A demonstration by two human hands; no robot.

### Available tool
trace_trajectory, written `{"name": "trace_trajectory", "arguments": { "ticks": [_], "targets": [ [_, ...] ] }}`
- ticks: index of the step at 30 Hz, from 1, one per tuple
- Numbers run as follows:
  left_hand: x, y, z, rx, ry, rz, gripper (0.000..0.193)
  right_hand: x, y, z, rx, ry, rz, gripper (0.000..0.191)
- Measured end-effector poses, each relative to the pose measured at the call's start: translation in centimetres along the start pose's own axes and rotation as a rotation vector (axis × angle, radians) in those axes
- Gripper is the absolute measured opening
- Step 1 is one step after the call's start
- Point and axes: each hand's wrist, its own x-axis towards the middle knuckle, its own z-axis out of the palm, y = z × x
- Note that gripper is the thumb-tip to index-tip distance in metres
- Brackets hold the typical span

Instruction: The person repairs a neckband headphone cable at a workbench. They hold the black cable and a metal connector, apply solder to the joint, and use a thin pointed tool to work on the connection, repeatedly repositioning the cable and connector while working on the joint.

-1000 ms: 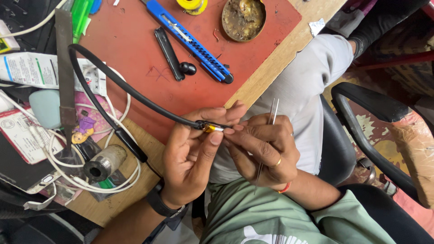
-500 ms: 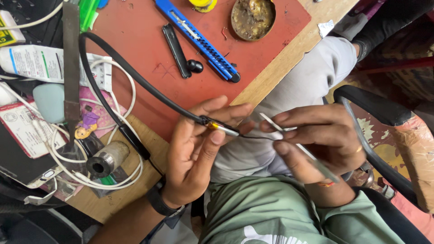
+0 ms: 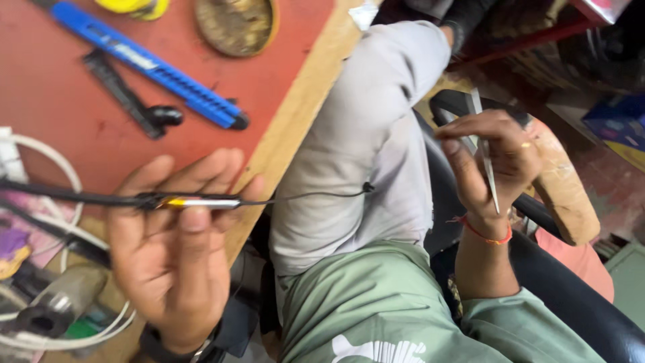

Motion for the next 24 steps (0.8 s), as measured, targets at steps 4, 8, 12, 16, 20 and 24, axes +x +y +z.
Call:
{"name": "trace_trajectory", "arguments": {
  "ticks": [4, 8, 12, 16, 20, 24],
  "targets": [
    [0.3, -0.3, 0.0, 0.056, 0.039, 0.002, 0.041, -0.4, 1.1, -2.8, -0.201, -0.253, 0.038, 0.017],
    [0.6, -0.7, 0.1, 0.102, 0.043, 0.005, 0.04, 0.2, 2.2, -2.1, -0.214, -0.577, -0.033, 0.027],
    [1.0, -0.7, 0.6, 0.124, 0.054, 0.019, 0.04, 0.0, 2.8, 0.3, -0.137, -0.694, -0.195, 0.033],
    [0.9, -1.0, 1.1, 0.089, 0.074, 0.025, 0.04, -0.5, 3.1, 1.4, -0.087, -0.607, -0.126, 0.018],
    [1.2, -1.0, 1.0, 0.095, 0.048, 0.004, 0.044, -0.6, 3.0, 1.0, -0.019, -0.577, -0.036, 0.014],
    [1.4, -1.2, 1.2, 0.098, 0.03, 0.023, 0.04, -0.6, 2.3, 0.4, -0.045, -0.604, 0.004, 0.015]
  ]
}}
